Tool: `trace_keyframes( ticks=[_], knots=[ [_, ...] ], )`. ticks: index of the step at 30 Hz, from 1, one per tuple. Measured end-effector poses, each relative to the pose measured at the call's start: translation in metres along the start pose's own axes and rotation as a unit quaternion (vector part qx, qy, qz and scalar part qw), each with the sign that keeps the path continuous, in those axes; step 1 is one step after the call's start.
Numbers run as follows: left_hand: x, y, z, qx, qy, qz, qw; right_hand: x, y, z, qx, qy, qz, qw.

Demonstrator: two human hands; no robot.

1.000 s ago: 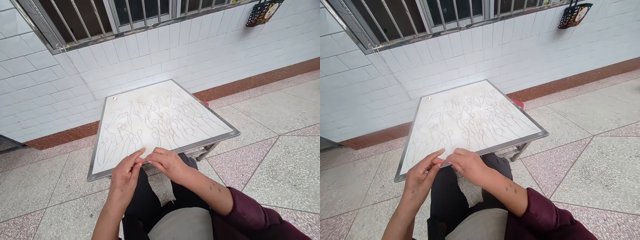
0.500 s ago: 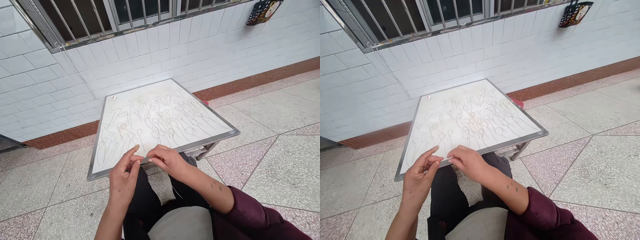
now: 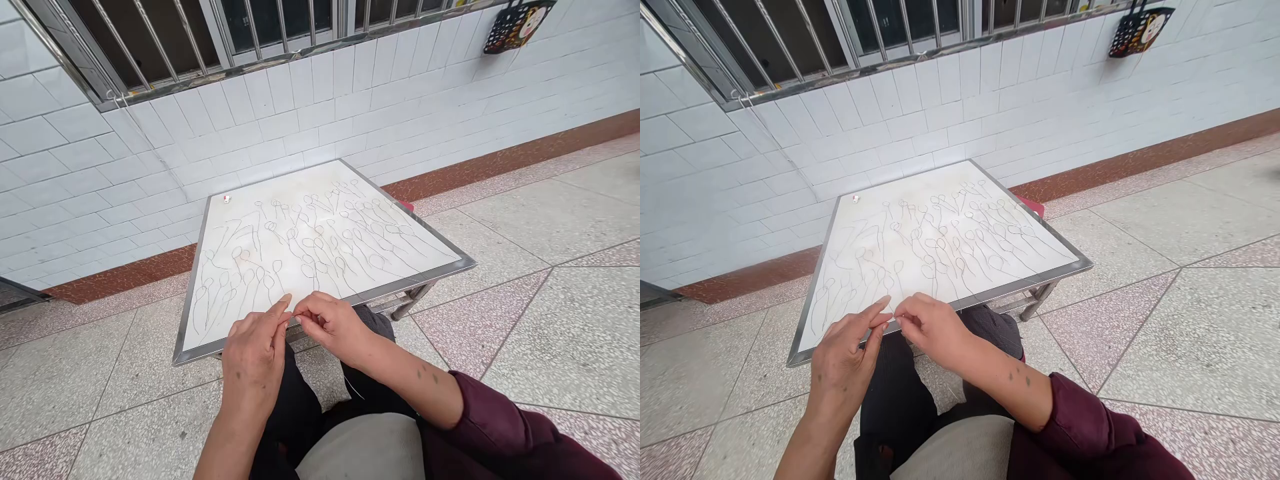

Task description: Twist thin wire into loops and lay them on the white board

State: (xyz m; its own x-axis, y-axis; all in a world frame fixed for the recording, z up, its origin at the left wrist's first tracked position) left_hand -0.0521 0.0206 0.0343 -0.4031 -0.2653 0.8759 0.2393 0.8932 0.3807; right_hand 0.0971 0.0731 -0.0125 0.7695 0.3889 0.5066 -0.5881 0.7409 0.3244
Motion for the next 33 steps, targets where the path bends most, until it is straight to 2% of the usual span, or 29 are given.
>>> trace_keyframes(
  ticks=[5, 12, 22, 33],
  knots=[
    [-0.004, 0.002, 0.001, 0.002, -0.001, 0.014, 1.0, -0.003, 0.0, 0.0, -0.021, -0.013, -0.018, 1.0],
    [-0.002, 0.005, -0.002, 0.049, -0.045, 0.048, 0.997, -0.008, -0.001, 0.0, -0.033, -0.043, -0.024, 0.998],
    [-0.007, 0.006, -0.005, 0.097, -0.089, 0.04, 0.991, -0.015, -0.001, -0.003, -0.053, -0.057, -0.056, 0.995],
    [-0.005, 0.004, -0.005, 0.131, -0.131, 0.033, 0.982, -0.016, -0.002, -0.005, -0.041, -0.054, -0.049, 0.997]
  ],
)
Point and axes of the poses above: each hand's wrist, its own y-axis towards the middle knuckle, its own x-axis out of the back of the hand, z = x × y, the point moved 3 cm from there along y, towards the middle knuckle, and after that the axes turned 12 degrees about z, right-handed, at the moved point
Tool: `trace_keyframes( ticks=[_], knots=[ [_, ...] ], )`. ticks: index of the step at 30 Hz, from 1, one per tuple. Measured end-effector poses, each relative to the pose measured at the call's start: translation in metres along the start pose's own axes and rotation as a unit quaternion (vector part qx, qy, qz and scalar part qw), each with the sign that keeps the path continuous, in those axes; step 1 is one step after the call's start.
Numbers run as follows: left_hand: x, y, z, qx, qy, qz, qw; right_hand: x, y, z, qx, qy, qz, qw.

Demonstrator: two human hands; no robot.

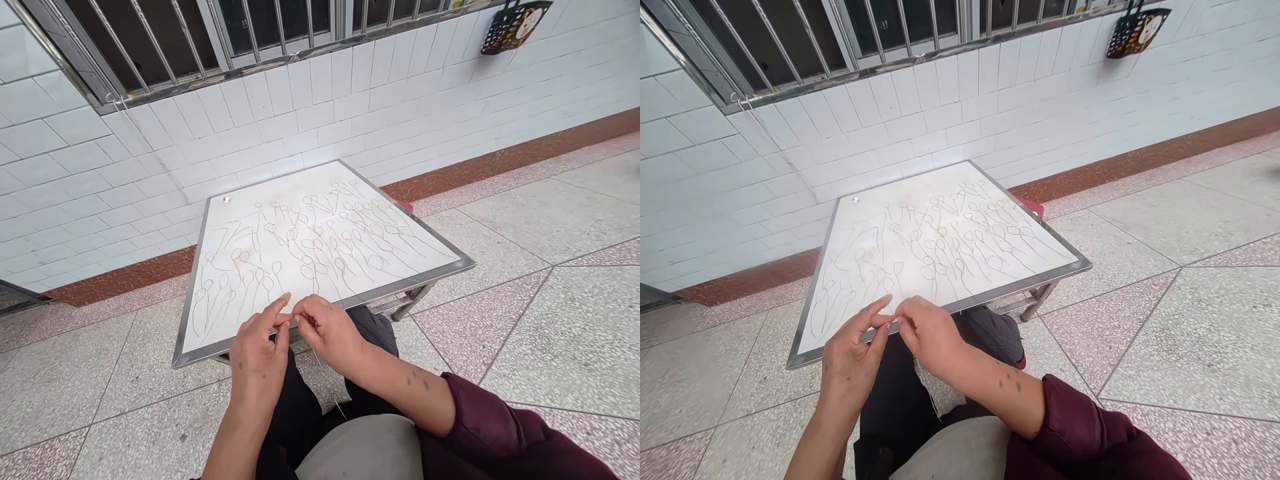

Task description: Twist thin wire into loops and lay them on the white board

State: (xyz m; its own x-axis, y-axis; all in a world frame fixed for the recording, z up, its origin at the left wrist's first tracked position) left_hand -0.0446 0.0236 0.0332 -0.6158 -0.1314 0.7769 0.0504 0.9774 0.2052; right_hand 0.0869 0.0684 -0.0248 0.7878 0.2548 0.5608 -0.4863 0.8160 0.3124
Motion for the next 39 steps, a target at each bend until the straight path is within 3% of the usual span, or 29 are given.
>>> trace_keyframes(
  ticks=[5, 12, 19, 22, 25, 29, 33, 36, 39],
  knots=[
    [0.001, 0.001, 0.005, 0.019, -0.015, 0.013, 1.0, 0.0, 0.001, -0.003, 0.007, -0.026, 0.019, 0.999],
    [0.008, 0.0, 0.013, 0.06, -0.05, -0.002, 0.997, 0.002, 0.003, -0.008, -0.015, 0.078, 0.063, 0.995],
    [0.006, 0.002, 0.007, 0.028, -0.039, 0.036, 0.998, 0.003, 0.003, -0.004, -0.007, 0.097, 0.052, 0.994],
    [0.004, 0.001, 0.008, 0.023, -0.025, 0.042, 0.999, 0.002, 0.003, -0.007, -0.022, 0.16, 0.065, 0.985],
    [0.005, 0.0, 0.009, 0.03, -0.028, 0.027, 0.999, 0.0, 0.002, -0.009, -0.059, 0.299, 0.125, 0.944],
    [0.007, -0.001, 0.011, 0.044, -0.037, 0.006, 0.998, -0.003, 0.0, -0.006, -0.091, 0.478, 0.217, 0.846],
    [0.01, -0.002, 0.012, 0.051, -0.029, 0.012, 0.998, -0.005, -0.002, -0.002, -0.106, 0.569, 0.246, 0.777],
    [0.012, -0.002, 0.012, 0.043, 0.007, 0.022, 0.999, -0.005, -0.002, -0.002, -0.117, 0.586, 0.249, 0.762],
    [0.012, -0.001, 0.01, 0.016, 0.041, 0.029, 0.999, -0.005, -0.002, -0.002, -0.117, 0.576, 0.248, 0.77]
  ],
)
Point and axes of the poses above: each hand's wrist, its own y-axis towards the middle knuckle, its own x-axis out of the back of the hand, z = x × y, the point moved 3 cm from there along y, towards the middle knuckle, and after that the axes turned 12 degrees about z, right-handed, at the moved point
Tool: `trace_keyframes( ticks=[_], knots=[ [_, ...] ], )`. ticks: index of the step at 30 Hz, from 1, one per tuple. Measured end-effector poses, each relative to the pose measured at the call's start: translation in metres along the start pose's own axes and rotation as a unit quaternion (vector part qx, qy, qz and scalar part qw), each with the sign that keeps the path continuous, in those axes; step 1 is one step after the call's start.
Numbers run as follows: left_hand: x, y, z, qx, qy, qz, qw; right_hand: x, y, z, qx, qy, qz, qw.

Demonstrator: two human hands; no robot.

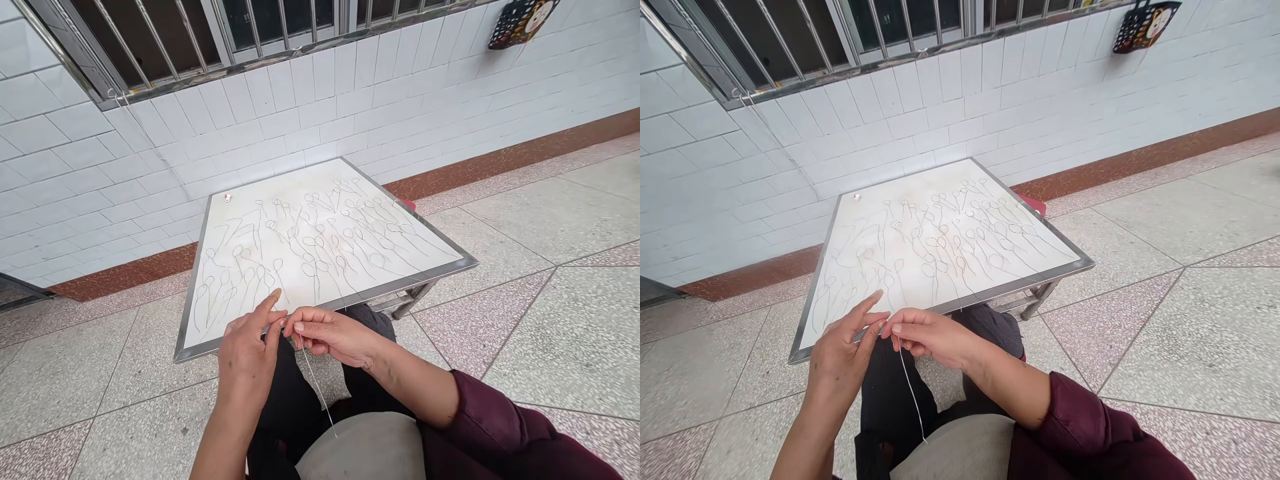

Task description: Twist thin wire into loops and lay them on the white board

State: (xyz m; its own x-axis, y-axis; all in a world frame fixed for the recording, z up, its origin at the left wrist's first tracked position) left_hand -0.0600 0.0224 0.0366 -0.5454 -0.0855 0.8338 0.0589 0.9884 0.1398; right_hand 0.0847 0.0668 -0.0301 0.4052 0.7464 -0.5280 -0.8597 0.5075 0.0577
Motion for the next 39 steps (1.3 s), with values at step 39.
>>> trace_keyframes(
  ticks=[39],
  knots=[
    [-0.007, 0.008, 0.013, 0.042, -0.284, 0.029, 0.958, 0.002, 0.006, -0.009, 0.021, 0.022, 0.021, 0.999]
  ],
)
Point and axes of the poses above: each hand's wrist, its own y-axis towards the middle knuckle, its own x-axis out of the back of the hand, z = x × y, the point moved 3 cm from there along y, towards the middle knuckle, and after that the axes turned 12 degrees about z, right-handed, at the moved point
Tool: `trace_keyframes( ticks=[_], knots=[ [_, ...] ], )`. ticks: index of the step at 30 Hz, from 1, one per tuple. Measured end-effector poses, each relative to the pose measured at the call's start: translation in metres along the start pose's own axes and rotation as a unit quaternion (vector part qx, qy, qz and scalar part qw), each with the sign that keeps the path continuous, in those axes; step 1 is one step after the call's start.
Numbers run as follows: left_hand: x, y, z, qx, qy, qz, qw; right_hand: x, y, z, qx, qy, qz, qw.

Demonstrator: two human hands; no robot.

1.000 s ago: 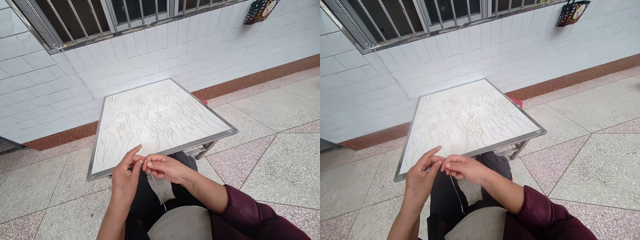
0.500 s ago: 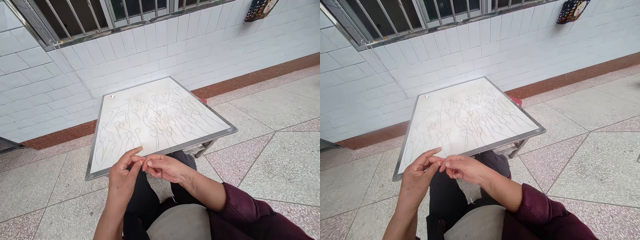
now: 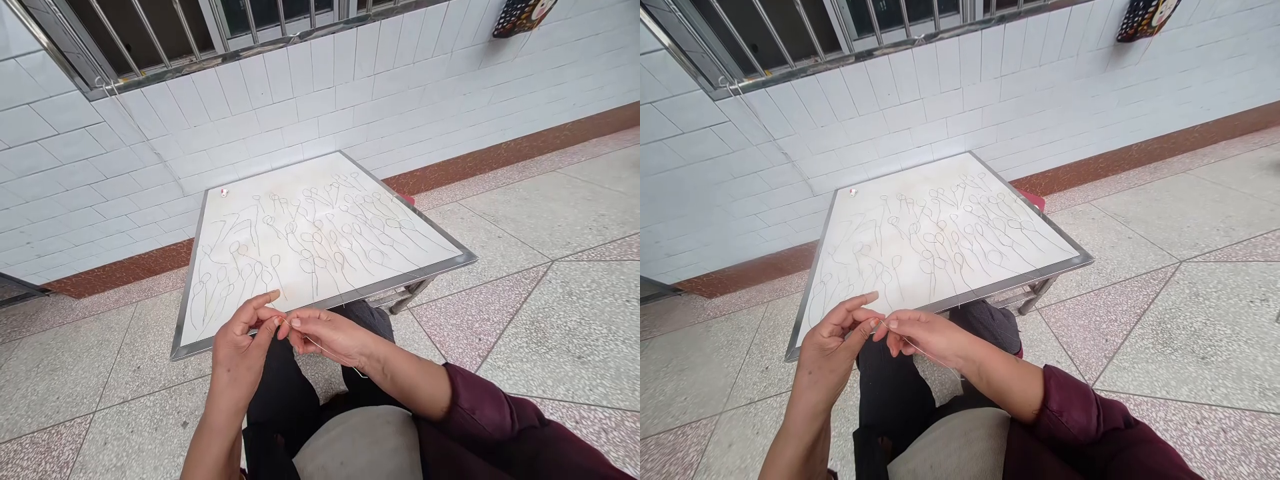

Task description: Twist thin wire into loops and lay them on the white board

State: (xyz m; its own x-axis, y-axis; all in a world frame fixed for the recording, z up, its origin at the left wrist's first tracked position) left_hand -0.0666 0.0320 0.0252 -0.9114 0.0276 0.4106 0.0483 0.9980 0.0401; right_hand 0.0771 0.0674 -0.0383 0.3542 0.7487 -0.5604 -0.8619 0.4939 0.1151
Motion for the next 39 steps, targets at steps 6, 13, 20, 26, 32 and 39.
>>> trace_keyframes(
  ticks=[6, 13, 20, 26, 32, 39],
  knots=[
    [0.0, -0.002, -0.011, -0.014, 0.024, 0.03, 0.999, -0.002, -0.002, 0.002, 0.004, 0.026, 0.019, 0.999],
    [0.007, -0.004, -0.007, -0.013, 0.074, -0.016, 0.997, -0.002, -0.004, 0.002, 0.014, -0.137, -0.013, 0.99],
    [0.007, -0.006, -0.004, 0.02, 0.165, -0.009, 0.986, -0.003, -0.006, 0.003, 0.036, -0.403, -0.113, 0.907],
    [0.007, -0.004, -0.001, 0.016, 0.185, 0.003, 0.983, -0.007, -0.005, 0.003, 0.046, -0.47, -0.13, 0.872],
    [0.005, -0.012, -0.016, -0.089, 0.256, -0.128, 0.954, -0.006, -0.006, 0.003, 0.052, -0.455, -0.156, 0.875],
    [-0.035, -0.045, 0.014, -0.065, -0.073, -0.262, 0.96, 0.0, -0.009, 0.004, 0.059, -0.357, -0.179, 0.915]
  ],
)
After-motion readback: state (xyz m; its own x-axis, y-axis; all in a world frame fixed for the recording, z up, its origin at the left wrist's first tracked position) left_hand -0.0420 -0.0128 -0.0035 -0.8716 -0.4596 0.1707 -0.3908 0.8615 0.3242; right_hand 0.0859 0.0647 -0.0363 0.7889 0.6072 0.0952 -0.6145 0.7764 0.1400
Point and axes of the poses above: each hand's wrist, its own y-axis towards the middle knuckle, its own x-axis out of the back of the hand, z = x × y, the point moved 3 cm from there along y, towards the middle knuckle, and after that the axes turned 12 degrees about z, right-handed, at the moved point
